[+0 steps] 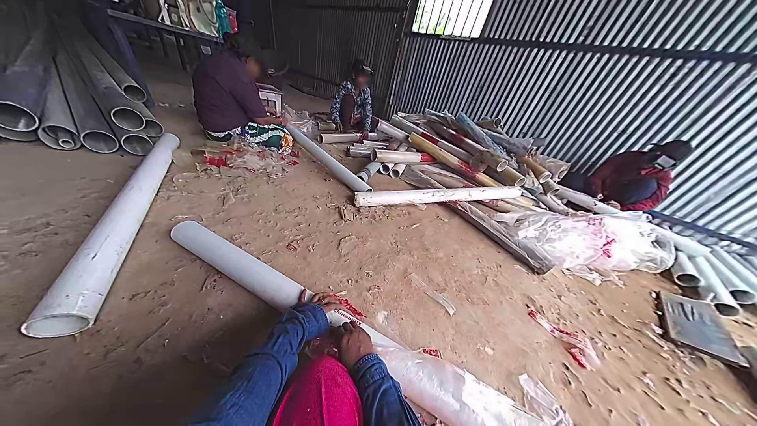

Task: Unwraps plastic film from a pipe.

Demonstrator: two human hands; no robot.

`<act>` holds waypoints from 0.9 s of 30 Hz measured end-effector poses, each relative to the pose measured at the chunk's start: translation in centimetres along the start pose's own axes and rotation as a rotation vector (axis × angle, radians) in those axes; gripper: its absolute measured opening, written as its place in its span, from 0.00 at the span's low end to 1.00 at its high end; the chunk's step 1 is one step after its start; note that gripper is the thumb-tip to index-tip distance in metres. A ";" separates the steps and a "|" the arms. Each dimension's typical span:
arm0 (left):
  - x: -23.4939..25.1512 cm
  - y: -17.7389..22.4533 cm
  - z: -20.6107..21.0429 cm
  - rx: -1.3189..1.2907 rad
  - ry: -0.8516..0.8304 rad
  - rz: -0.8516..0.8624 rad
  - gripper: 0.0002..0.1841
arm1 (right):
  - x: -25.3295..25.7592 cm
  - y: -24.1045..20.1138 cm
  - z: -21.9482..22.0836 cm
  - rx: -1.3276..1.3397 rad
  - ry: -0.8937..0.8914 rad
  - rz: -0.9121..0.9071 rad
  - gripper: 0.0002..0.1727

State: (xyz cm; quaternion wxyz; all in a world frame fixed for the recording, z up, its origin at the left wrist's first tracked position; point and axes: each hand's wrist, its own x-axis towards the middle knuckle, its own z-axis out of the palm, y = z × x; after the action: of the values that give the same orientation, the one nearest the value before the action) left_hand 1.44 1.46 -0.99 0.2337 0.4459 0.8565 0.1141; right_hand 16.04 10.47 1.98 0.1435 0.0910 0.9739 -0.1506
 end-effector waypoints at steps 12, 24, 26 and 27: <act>0.5 -0.9 1.2 -0.026 0.075 -0.005 0.25 | -0.2 -2.4 -1.2 -0.011 -0.146 0.278 0.25; 1.5 -0.2 0.8 0.056 0.022 -0.060 0.33 | -1.9 2.3 0.9 -0.063 0.125 -0.019 0.19; 1.3 -0.4 1.1 0.048 0.043 -0.047 0.35 | -1.7 3.7 2.8 0.001 0.312 -0.103 0.15; 1.0 -0.4 1.3 0.043 0.066 -0.030 0.34 | -1.7 4.1 3.4 0.019 0.363 -0.127 0.14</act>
State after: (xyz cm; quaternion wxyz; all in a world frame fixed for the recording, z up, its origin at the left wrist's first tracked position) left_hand 1.28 2.03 -2.57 0.1977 0.4338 0.8725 0.1069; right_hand 19.38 12.99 -1.72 -0.0451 0.0564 0.9861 -0.1495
